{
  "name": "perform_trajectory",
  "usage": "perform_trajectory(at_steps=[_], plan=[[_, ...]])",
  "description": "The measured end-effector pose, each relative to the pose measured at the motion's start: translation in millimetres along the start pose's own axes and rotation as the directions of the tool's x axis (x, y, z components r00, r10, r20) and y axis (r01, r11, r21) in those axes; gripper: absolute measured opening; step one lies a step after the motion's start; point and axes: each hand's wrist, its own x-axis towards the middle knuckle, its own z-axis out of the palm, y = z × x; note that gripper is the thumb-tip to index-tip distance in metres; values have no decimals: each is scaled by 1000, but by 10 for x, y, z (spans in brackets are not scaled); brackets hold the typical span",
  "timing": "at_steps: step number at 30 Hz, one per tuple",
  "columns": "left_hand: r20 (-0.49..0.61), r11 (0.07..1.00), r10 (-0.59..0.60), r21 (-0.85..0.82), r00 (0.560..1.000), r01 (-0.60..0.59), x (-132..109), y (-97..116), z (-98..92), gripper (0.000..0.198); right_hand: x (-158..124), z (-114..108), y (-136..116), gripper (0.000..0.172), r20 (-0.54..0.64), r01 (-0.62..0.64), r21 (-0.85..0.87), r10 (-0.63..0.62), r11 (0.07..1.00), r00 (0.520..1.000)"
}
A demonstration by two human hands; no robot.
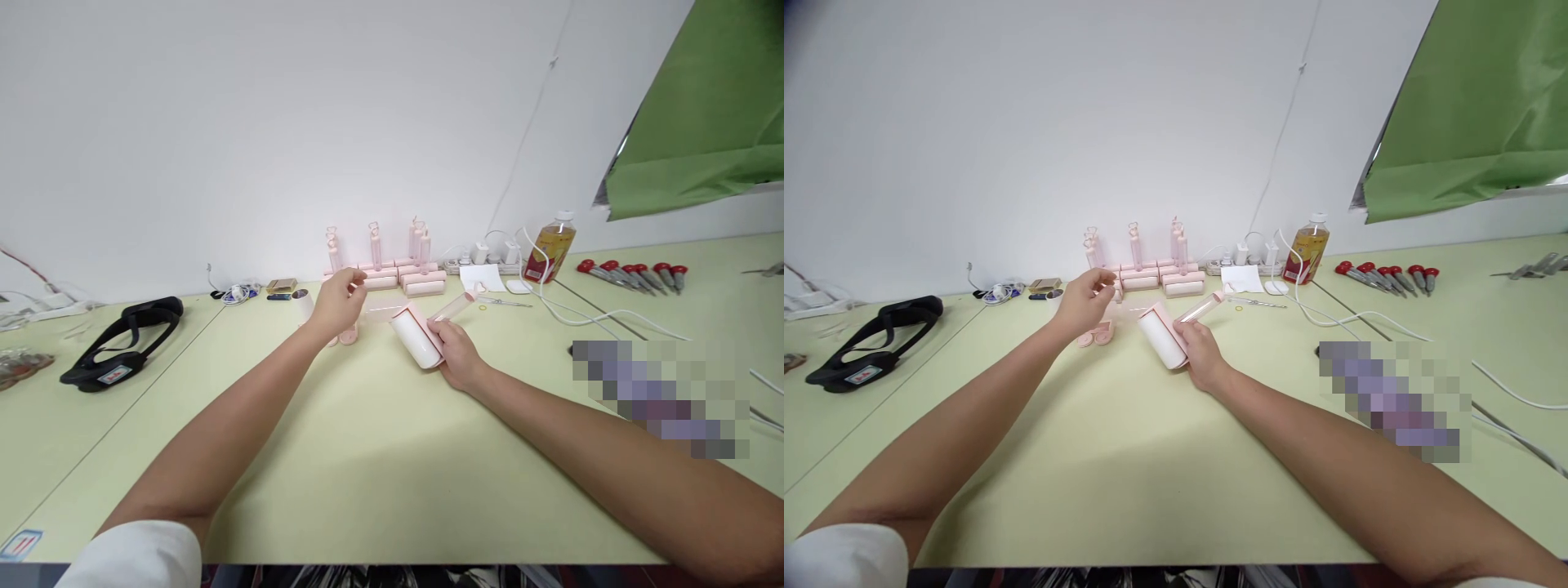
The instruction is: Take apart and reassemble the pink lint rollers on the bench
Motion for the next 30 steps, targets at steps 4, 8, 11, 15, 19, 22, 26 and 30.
perform_trajectory(at_steps=[4,8,11,15,19,22,26,30], plan=[[98,920,-220,-310,971,239,-282,105,40,32,-56,24,1,20,43,3,-12,-3,1000,999],[332,733,-302,-518,894,440,-737,242,323,55,-210,86,8,23,166,5,15,-8,1000,986],[313,580,-272,-701,910,414,-897,263,438,48,-316,83,12,26,383,9,-36,6,999,924],[478,417,-300,-713,826,564,-827,151,304,47,-303,15,2,30,545,56,-216,73,975,835],[789,544,-70,-483,610,686,-764,68,134,45,-210,3,6,25,426,-56,-118,101,991,899],[800,712,-72,-377,596,592,-782,78,111,43,-192,19,14,28,435,-48,-178,123,983,892],[769,797,-65,-344,636,497,-793,73,114,50,-219,21,3,32,499,-1,-331,176,944,848],[791,819,-28,-333,612,468,-772,29,95,53,-251,25,-28,38,541,-9,-360,217,933,812]])
